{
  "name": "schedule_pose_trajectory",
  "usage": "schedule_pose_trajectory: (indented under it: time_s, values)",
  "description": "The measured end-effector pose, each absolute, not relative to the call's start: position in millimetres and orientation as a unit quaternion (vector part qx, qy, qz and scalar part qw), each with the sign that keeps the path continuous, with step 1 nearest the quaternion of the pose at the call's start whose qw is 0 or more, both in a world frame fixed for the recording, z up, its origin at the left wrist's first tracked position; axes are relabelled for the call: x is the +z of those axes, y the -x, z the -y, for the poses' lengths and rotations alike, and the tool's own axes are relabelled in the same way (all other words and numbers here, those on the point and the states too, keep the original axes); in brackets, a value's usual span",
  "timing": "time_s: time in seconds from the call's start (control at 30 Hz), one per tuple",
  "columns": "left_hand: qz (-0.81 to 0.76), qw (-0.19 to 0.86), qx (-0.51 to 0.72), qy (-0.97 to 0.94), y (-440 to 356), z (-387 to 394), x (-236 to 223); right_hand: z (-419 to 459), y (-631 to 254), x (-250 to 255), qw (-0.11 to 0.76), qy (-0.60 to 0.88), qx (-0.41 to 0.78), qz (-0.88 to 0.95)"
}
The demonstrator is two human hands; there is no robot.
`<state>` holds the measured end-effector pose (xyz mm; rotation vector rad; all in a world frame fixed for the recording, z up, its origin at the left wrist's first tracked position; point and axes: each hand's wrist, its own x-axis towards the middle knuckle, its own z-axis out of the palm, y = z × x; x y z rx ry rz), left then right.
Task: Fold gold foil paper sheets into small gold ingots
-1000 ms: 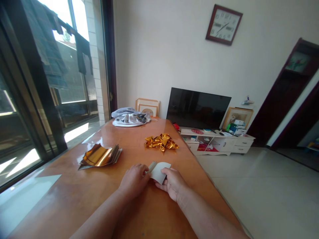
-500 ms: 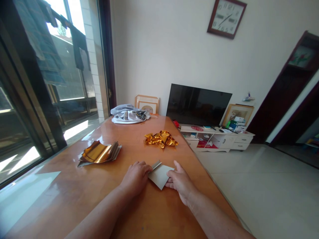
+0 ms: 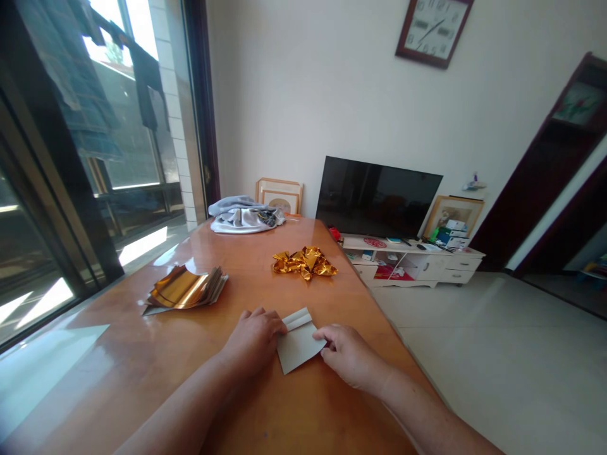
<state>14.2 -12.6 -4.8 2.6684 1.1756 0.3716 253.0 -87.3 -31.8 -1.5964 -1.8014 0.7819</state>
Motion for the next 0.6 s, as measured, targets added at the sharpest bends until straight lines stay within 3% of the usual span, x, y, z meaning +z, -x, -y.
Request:
schedule_pose_trajectory:
  time_s: [0.2,0.6]
  values:
    - [-0.392,0.093,0.115,-0.908,-13,18,1,86,-259,-17,0.284,0.609,0.218,0.707]
    - [-0.411,0.139,0.111,-0.894,-14,27,18,42,-257,-6,0.305,0.562,0.235,0.732]
